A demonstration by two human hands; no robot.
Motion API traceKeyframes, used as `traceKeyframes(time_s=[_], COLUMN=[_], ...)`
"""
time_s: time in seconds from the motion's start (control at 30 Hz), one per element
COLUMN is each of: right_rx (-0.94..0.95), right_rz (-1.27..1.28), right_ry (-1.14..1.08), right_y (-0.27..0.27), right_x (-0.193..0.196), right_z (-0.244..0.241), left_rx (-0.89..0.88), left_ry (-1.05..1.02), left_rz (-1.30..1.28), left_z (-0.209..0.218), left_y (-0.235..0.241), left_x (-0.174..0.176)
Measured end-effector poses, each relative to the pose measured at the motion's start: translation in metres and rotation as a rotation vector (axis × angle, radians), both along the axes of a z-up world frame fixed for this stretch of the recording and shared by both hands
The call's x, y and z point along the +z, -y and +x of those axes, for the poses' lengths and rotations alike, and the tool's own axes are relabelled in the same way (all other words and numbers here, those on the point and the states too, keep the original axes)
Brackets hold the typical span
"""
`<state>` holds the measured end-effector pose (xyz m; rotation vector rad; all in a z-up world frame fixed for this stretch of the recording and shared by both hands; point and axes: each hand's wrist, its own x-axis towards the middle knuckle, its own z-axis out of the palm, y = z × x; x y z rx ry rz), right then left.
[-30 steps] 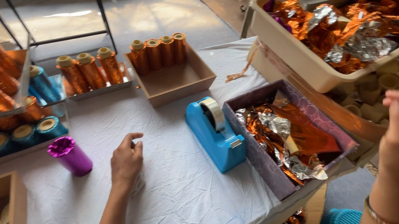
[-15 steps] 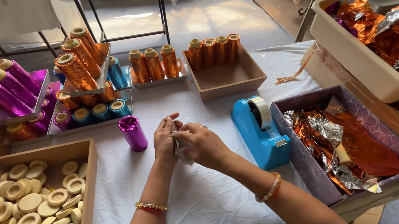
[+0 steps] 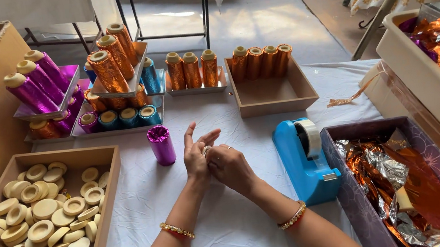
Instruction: Wrapping cardboard tubes with purple decorative foil and fitting them with circular end caps.
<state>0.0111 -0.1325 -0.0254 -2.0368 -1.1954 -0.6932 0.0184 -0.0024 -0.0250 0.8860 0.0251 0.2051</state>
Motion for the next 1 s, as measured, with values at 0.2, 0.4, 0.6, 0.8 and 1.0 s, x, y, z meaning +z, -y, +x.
traceKeyframes(time_s=[0.2, 0.4, 0.6, 0.8, 1.0], right_rx=[0.372, 0.004, 0.041, 0.162, 0.068], right_rz=[0.842, 0.144, 0.440, 0.790, 0.442], right_ry=[-1.329, 0.117, -0.581, -0.893, -0.269], right_y=[0.005, 0.017, 0.004, 0.014, 0.000], right_x=[-0.003, 0.046, 0.009, 0.031, 0.031], right_z=[0.009, -0.012, -0.005, -0.004, -0.021], left_rx=[0.073, -0.255, -0.126, -0.114, -0.159], left_ry=[0.238, -0.008, 0.088, 0.073, 0.211], left_rz=[0.289, -0.010, -0.054, -0.201, -0.190], left_z=[-0.016, -0.024, -0.013, -0.014, -0.012], left_y=[0.005, 0.012, 0.000, 0.001, 0.005], left_x=[0.020, 0.041, 0.015, 0.023, -0.002])
